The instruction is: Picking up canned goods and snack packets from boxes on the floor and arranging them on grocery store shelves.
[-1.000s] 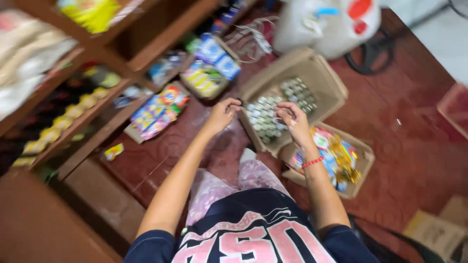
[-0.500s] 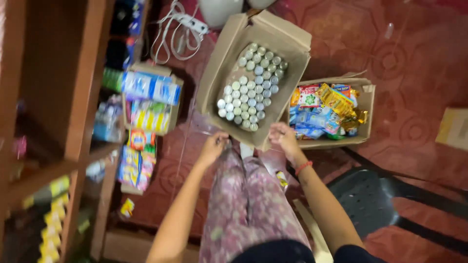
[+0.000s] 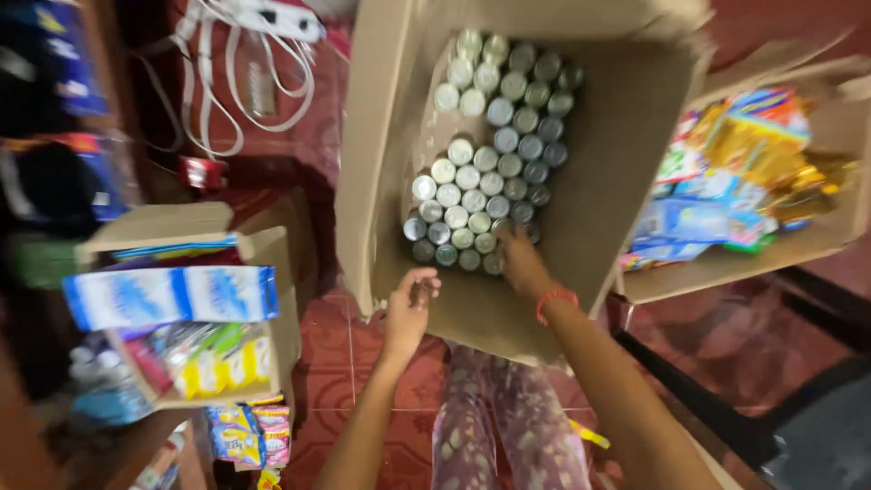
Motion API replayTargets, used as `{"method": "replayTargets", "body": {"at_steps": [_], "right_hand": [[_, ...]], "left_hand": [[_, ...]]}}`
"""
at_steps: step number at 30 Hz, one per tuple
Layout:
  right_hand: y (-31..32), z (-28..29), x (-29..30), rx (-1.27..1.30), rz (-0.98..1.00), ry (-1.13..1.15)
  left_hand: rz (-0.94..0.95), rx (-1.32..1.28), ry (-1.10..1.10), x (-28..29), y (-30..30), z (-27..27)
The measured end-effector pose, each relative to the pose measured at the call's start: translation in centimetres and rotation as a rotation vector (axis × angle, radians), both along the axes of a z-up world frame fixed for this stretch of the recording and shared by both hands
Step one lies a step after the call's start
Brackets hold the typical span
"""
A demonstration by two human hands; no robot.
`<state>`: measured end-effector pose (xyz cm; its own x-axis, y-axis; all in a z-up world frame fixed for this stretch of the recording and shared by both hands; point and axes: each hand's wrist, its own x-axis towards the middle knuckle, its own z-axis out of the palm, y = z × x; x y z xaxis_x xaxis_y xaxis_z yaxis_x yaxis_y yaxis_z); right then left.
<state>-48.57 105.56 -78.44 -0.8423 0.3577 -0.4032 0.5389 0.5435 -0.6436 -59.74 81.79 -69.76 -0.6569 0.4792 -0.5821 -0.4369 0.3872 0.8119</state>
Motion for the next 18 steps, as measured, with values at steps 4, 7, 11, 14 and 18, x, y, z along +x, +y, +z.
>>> {"method": "replayTargets", "body": {"at_steps": [4, 7, 11, 14, 18], "right_hand": [[2.7, -1.9, -7.4, 0.02, 0.052, -0.196], [3.4, -4.6, -12.5, 0.043, 0.066, -0.265], [3.0, -10.2, -16.0, 0.146, 0.111, -0.095], [2.2, -12.6, -17.0, 0.319, 0.192, 0.01], [2.0, -14.4, -18.0, 0.484, 0.235, -0.146]], "left_hand": [[0.054, 0.005, -0.066, -2.3, 1.9, -4.1], [0.073, 0.055, -0.06, -2.8, 2.8, -7.2], [0.081, 0.043, -0.068, -3.8, 4.2, -8.7], [0.073, 0.036, -0.09, -4.2, 4.3, -9.1], [0.039, 0.03, -0.082, -5.3, 4.2, -8.7]]}}
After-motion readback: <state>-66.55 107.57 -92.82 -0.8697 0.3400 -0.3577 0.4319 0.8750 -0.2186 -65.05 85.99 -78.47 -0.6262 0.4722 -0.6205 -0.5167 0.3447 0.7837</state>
